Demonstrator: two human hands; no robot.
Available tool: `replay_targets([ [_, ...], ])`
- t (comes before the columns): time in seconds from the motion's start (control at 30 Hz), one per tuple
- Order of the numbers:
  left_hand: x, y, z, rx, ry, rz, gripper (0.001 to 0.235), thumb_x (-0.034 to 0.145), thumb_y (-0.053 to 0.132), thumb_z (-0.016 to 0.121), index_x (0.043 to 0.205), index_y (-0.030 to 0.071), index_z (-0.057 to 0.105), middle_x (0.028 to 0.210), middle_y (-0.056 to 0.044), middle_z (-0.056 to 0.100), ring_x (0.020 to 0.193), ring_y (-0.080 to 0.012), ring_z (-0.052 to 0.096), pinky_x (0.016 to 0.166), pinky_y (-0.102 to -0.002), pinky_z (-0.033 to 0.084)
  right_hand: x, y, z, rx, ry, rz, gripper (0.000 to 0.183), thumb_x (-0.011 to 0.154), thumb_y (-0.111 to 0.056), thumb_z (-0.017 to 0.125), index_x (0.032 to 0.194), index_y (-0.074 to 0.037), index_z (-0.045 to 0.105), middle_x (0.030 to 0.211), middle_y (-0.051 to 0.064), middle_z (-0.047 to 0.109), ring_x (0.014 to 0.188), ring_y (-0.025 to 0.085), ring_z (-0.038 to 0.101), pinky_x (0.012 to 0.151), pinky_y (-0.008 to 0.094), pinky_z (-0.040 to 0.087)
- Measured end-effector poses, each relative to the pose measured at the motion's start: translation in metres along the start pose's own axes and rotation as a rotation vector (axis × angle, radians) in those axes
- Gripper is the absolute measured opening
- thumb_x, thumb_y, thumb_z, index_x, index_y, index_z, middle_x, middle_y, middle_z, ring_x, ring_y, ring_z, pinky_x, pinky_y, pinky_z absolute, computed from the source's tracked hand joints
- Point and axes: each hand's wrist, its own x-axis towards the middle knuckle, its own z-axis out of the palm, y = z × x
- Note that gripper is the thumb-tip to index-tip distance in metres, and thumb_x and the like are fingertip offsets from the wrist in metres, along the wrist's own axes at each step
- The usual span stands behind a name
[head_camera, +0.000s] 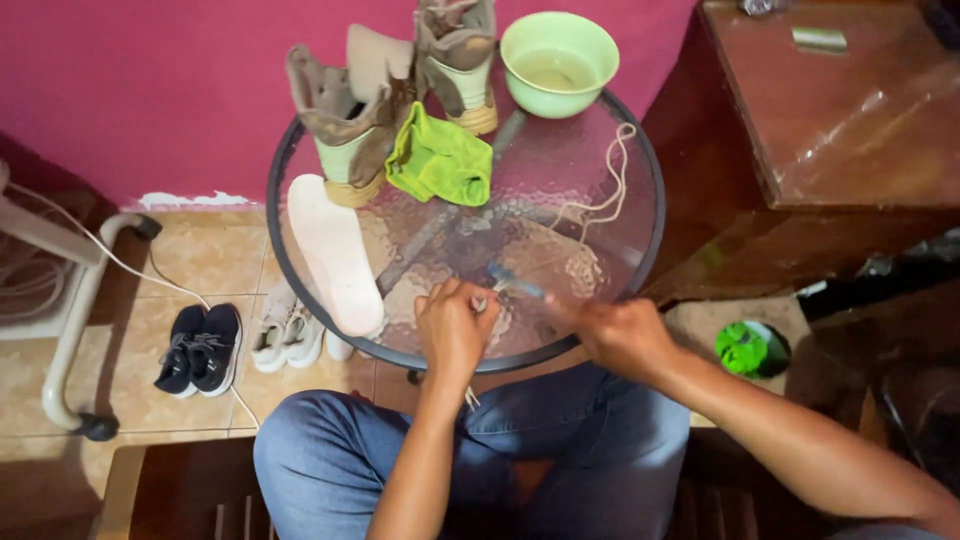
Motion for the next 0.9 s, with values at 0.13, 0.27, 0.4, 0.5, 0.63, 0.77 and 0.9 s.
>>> replay_targets([
  [0.13, -0.001, 0.002, -0.002, 0.020, -0.020, -0.003, 0.011, 0.077, 0.033, 0.080, 0.075, 0.024, 0.074, 0.067, 0.001, 0.058, 0.078, -0.0215, 0.063, 0.077, -0.036, 0.043, -0.013, 0.021, 0.018, -0.003, 0.122, -0.085, 0.022, 0.087, -0.019, 0.060, 0.107, -0.016, 0.069, 0.067, 0.007, 0.062, 0.056, 0.027, 0.065, 0.056, 0.043, 0.055],
  [0.27, 0.000, 0.003, -0.001, 0.012, 0.022, 0.010, 0.011, 0.076, 0.031, 0.080, 0.073, 0.023, 0.073, 0.065, 0.000, 0.057, 0.076, -0.0221, 0.063, 0.074, -0.036, 0.042, -0.012, 0.023, 0.014, -0.185, 0.144, 0.050, 0.027, 0.092, -0.028, 0.054, 0.111, -0.033, 0.072, 0.059, -0.006, 0.055, 0.046, 0.019, 0.058, 0.049, 0.035, 0.051],
  [0.4, 0.001, 0.008, -0.004, 0.005, 0.035, -0.001, 0.011, 0.075, 0.031, 0.080, 0.073, 0.022, 0.073, 0.064, 0.000, 0.057, 0.075, -0.0221, 0.063, 0.075, -0.035, 0.042, -0.019, 0.008, 0.015, -0.080, 0.143, -0.042, 0.031, 0.088, -0.030, 0.056, 0.115, -0.035, 0.070, 0.062, -0.006, 0.058, 0.040, 0.020, 0.057, 0.047, 0.038, 0.051],
  [0.5, 0.001, 0.006, -0.002, 0.004, 0.027, -0.010, 0.011, 0.076, 0.032, 0.080, 0.074, 0.022, 0.074, 0.064, 0.000, 0.057, 0.074, -0.0226, 0.063, 0.075, -0.035, 0.043, -0.048, 0.079, 0.073, -0.131, 0.179, -0.035, 0.029, 0.098, -0.017, 0.050, 0.121, -0.022, 0.068, 0.064, 0.002, 0.054, 0.048, 0.025, 0.059, 0.050, 0.041, 0.052],
  [0.63, 0.001, 0.008, -0.005, -0.006, 0.021, 0.004, 0.011, 0.075, 0.030, 0.080, 0.073, 0.021, 0.074, 0.064, -0.001, 0.057, 0.074, -0.0239, 0.062, 0.074, -0.036, 0.043, -0.033, 0.080, 0.060, -0.311, -0.032, 0.264, 0.038, 0.095, -0.046, 0.049, 0.129, -0.048, 0.066, 0.056, -0.011, 0.050, 0.047, 0.016, 0.062, 0.051, 0.035, 0.055],
  [0.77, 0.000, 0.005, -0.001, 0.020, 0.028, -0.014, 0.011, 0.074, 0.032, 0.080, 0.071, 0.024, 0.073, 0.063, 0.001, 0.056, 0.073, -0.0221, 0.062, 0.073, -0.035, 0.043, -0.046, 0.048, 0.088, -0.336, 0.096, 0.028, 0.041, 0.094, -0.035, 0.054, 0.133, -0.035, 0.063, 0.057, -0.001, 0.048, 0.041, 0.020, 0.050, 0.049, 0.039, 0.049],
  [0.9, 0.000, 0.004, 0.000, 0.022, 0.022, -0.021, 0.012, 0.075, 0.032, 0.080, 0.071, 0.023, 0.073, 0.064, 0.000, 0.056, 0.073, -0.0218, 0.062, 0.074, -0.034, 0.043, -0.031, 0.069, 0.064, -0.312, -0.023, 0.190, 0.037, 0.092, -0.042, 0.052, 0.127, -0.038, 0.062, 0.060, -0.002, 0.053, 0.049, 0.023, 0.058, 0.053, 0.040, 0.052],
])
